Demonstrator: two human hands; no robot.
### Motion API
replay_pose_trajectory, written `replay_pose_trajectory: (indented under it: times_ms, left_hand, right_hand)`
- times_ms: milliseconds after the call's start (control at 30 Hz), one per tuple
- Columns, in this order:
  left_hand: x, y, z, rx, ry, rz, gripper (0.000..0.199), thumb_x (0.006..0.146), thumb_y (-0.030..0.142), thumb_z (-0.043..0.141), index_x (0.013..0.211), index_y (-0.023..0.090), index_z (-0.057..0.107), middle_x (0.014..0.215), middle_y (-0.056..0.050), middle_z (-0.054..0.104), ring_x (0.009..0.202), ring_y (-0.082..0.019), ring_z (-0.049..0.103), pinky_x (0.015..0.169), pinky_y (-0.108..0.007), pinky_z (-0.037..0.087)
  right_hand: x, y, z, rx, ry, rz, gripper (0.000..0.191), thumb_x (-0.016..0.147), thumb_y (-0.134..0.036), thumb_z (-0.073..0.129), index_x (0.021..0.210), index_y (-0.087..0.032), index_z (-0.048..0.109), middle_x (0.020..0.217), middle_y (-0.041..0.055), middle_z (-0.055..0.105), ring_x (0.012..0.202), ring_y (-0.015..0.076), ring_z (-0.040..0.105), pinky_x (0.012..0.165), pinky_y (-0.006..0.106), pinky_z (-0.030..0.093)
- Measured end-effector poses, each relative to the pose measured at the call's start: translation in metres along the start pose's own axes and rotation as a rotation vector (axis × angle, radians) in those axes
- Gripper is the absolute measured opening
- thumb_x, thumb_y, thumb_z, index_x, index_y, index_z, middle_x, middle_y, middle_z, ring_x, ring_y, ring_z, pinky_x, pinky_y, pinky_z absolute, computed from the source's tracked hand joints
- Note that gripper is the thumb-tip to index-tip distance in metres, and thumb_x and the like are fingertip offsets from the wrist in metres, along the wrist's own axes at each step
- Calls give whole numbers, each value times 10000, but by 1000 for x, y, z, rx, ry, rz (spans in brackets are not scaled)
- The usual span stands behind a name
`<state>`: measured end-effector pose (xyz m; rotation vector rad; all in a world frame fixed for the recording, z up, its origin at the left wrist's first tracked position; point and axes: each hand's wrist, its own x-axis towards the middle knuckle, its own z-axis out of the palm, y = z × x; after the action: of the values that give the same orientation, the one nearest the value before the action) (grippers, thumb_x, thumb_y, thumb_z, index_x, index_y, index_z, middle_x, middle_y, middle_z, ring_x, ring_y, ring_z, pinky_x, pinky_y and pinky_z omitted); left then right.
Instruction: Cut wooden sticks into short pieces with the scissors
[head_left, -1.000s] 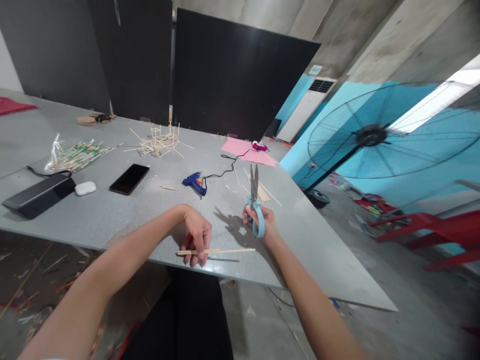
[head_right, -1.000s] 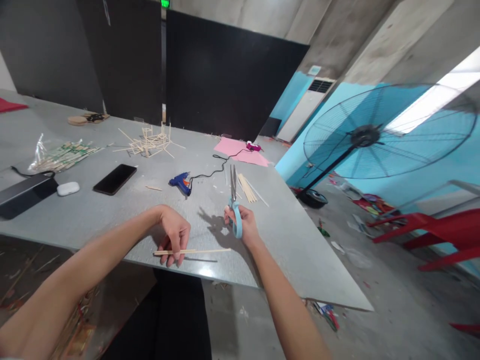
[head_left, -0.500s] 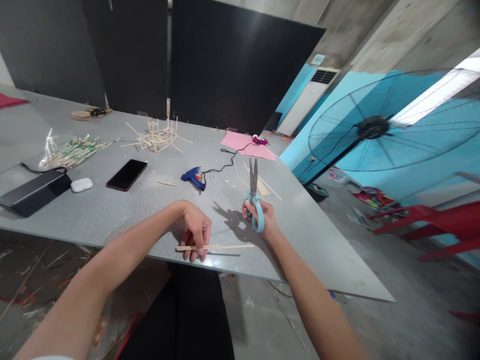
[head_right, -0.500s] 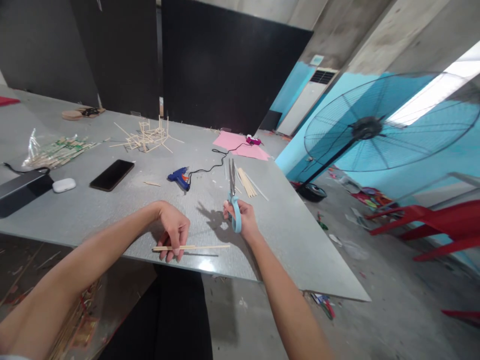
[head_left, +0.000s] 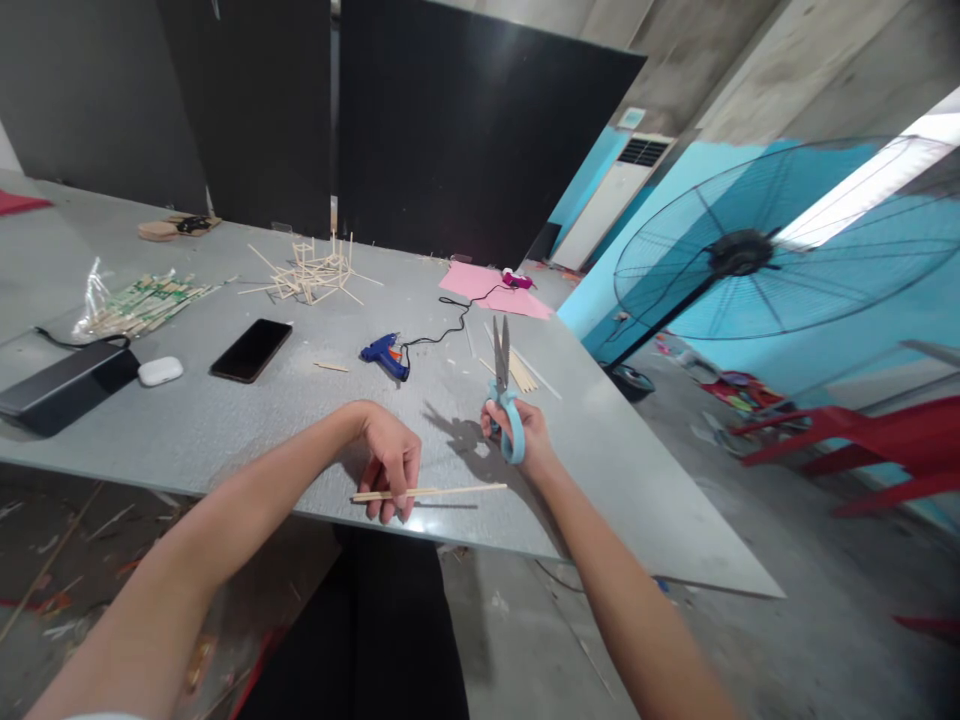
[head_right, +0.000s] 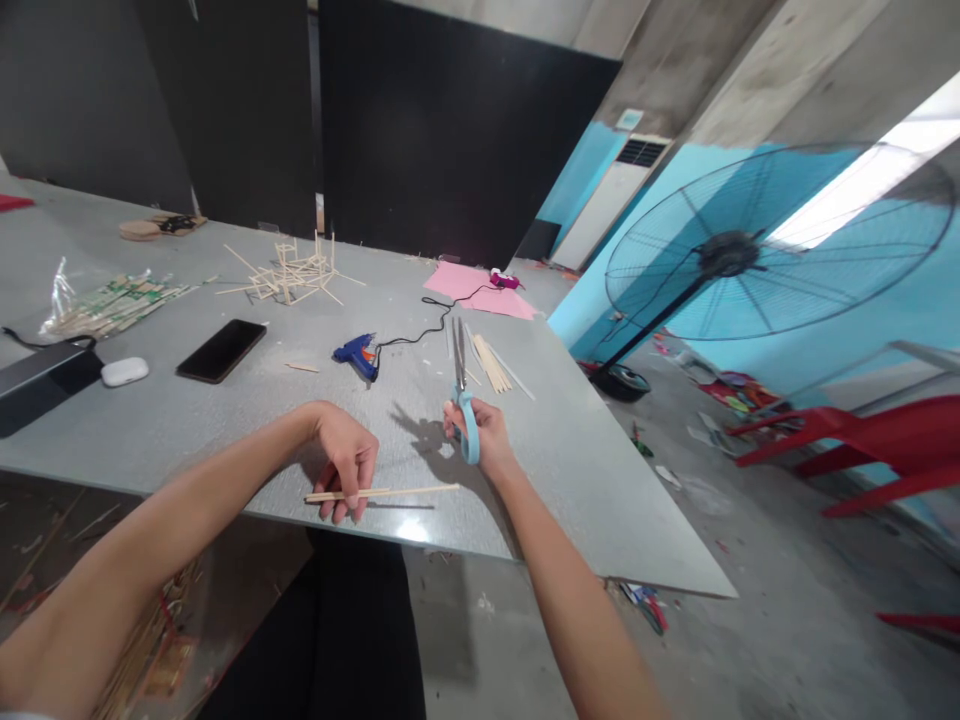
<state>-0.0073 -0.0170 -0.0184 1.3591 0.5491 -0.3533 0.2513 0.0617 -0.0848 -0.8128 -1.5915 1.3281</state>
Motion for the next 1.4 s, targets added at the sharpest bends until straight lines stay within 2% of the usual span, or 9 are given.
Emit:
replay_pose_trajectory:
  times_ms: [167, 433, 567, 767, 967, 1100, 1267, 1400]
  left_hand:
    - [0, -2, -1, -2, -6, -37, 228, 721, 362, 911, 879, 205, 868, 848, -144, 820, 769, -352, 805, 560, -396, 667]
    - [-1, 1, 1, 26, -36, 37, 195, 741, 376, 897, 853, 219, 864, 795, -124, 815, 713, -331, 800, 539, -377, 659]
    - [0, -2, -2, 31, -26, 7, 228, 768, 391, 879, 899, 205, 867, 842, -146, 820, 764, -337, 806, 581, -377, 669]
    - [1, -4, -4, 29, -28, -60, 160, 811, 355, 839, 924, 244, 861, 868, -99, 829, 806, -277, 812, 645, -326, 666]
    - [1, 0, -3, 81, -63, 47, 212, 767, 395, 869, 904, 234, 864, 820, -106, 822, 743, -312, 807, 579, -361, 661]
    - [0, 1, -1, 54, -40, 28, 224, 738, 392, 893, 873, 216, 864, 812, -128, 818, 717, -321, 801, 539, -353, 652]
    - [-1, 0, 0, 86, -51, 41, 158, 811, 393, 829, 881, 256, 861, 810, -93, 820, 722, -293, 799, 538, -347, 644]
    - [0, -1, -1, 91, -53, 44, 152, 808, 398, 826, 862, 259, 858, 794, -85, 817, 707, -287, 795, 525, -342, 636]
  right_hand:
    - [1, 0, 1, -10, 10, -6, 420, 786, -585, 841, 710, -201, 689, 645, 9, 642, 571, 129, 575, 564, 261, 476]
    - [0, 1, -1, -5, -2, -6, 392, 789, -560, 847, 737, -202, 695, 666, 6, 647, 582, 128, 582, 562, 257, 477]
    - [1, 3, -3, 8, -2, 4, 378, 786, -547, 855, 742, -203, 704, 686, 7, 651, 586, 126, 585, 572, 259, 485]
    - [1, 1, -2, 8, 1, -5, 370, 792, -542, 852, 736, -208, 702, 676, 9, 646, 585, 131, 581, 574, 265, 482]
    - [2, 3, -4, -14, -7, -19, 376, 791, -560, 844, 751, -215, 699, 678, 7, 649, 593, 138, 582, 588, 275, 489]
    - [2, 3, -3, -10, 0, -25, 380, 792, -562, 843, 744, -214, 698, 676, 5, 650, 584, 135, 580, 584, 274, 481]
    - [1, -1, -1, -11, 9, -24, 392, 785, -571, 846, 730, -213, 696, 667, 6, 646, 584, 136, 580, 579, 276, 481]
    - [0, -3, 0, -11, 7, -22, 393, 786, -568, 848, 723, -211, 695, 659, 6, 644, 580, 134, 577, 575, 273, 477]
